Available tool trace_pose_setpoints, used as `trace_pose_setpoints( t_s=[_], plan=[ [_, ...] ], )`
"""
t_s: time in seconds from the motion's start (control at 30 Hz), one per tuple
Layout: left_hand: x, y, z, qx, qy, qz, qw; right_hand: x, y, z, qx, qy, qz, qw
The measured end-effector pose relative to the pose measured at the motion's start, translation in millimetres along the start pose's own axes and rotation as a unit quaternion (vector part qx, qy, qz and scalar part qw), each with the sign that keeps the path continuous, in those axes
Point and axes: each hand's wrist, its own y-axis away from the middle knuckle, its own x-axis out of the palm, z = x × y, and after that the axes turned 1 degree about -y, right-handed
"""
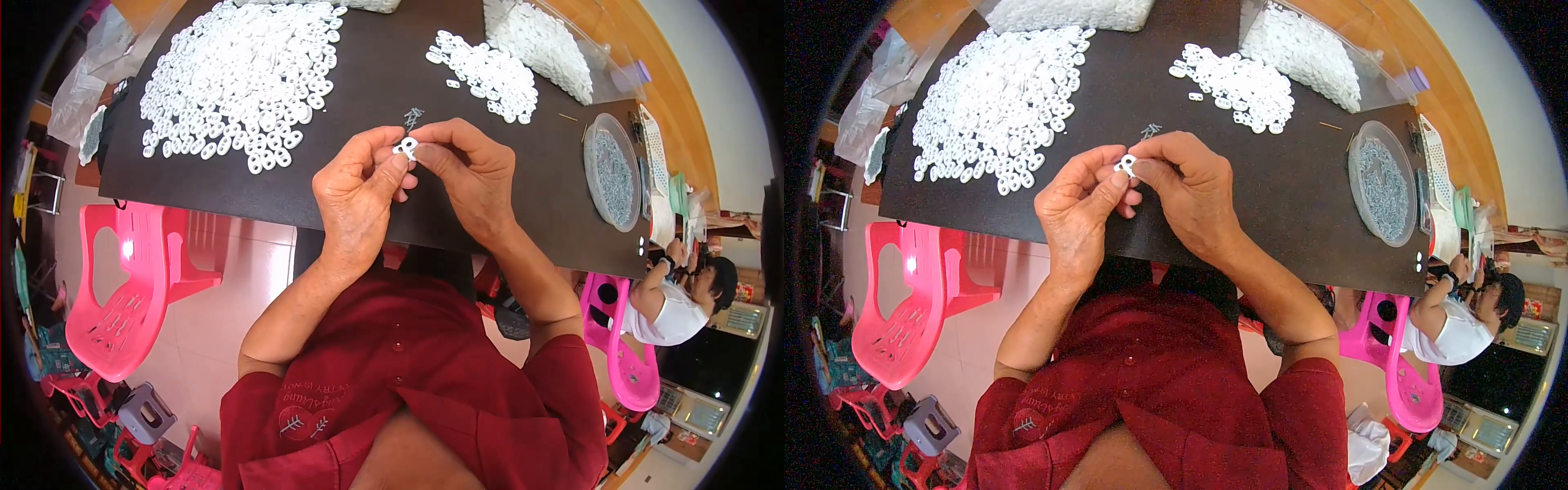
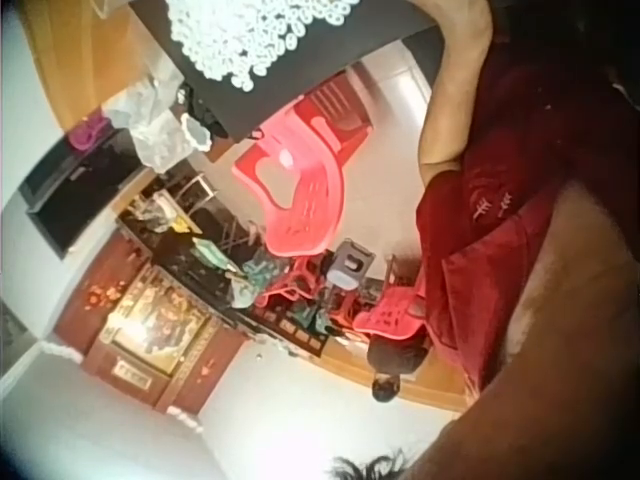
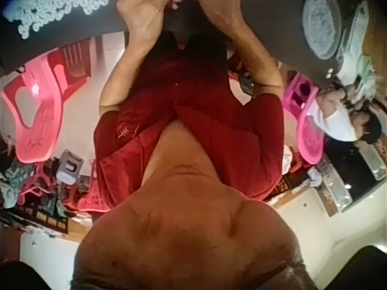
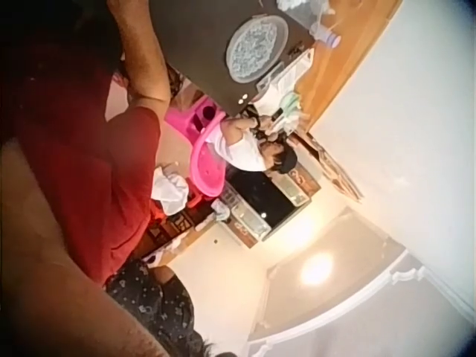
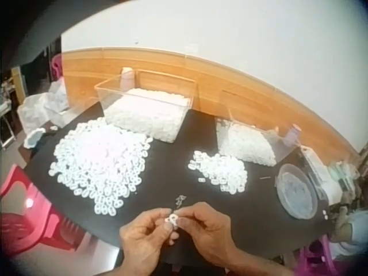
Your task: Manually assembling small white plastic components by inserting metal pins and springs into them.
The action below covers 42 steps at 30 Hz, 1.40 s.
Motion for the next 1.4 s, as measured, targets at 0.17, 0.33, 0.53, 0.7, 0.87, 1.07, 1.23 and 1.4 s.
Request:
trace_pose_setpoints(
  t_s=[0.17, 0.33, 0.53, 0.7, 0.87, 1.07, 1.23, 1.4],
  plan=[
    [1, -1, 4, 0.006, 0.02, 0.003, 1.0, 2, 5, -5, -0.12, 0.128, -0.021, 0.984],
    [0, -1, 9, 0.007, 0.038, 0.011, 0.999, 3, 10, -10, -0.144, 0.132, -0.021, 0.981],
    [0, -2, 3, -0.04, 0.08, -0.002, 0.996, 3, 13, -8, -0.18, 0.179, -0.015, 0.967],
    [8, 4, -3, -0.067, 0.135, -0.042, 0.988, 1, 12, -4, -0.222, 0.228, -0.032, 0.947],
    [2, 8, 7, -0.031, 0.102, -0.007, 0.994, -1, 13, -6, -0.242, 0.231, -0.031, 0.942],
    [3, 9, 6, -0.016, 0.097, -0.014, 0.995, 4, 17, -6, -0.22, 0.199, -0.054, 0.954],
    [8, 10, -6, -0.048, 0.123, -0.038, 0.991, 6, 17, -5, -0.258, 0.204, -0.06, 0.943],
    [4, 11, -3, -0.034, 0.108, -0.014, 0.993, 8, 17, -8, -0.296, 0.194, -0.078, 0.932]
  ],
)
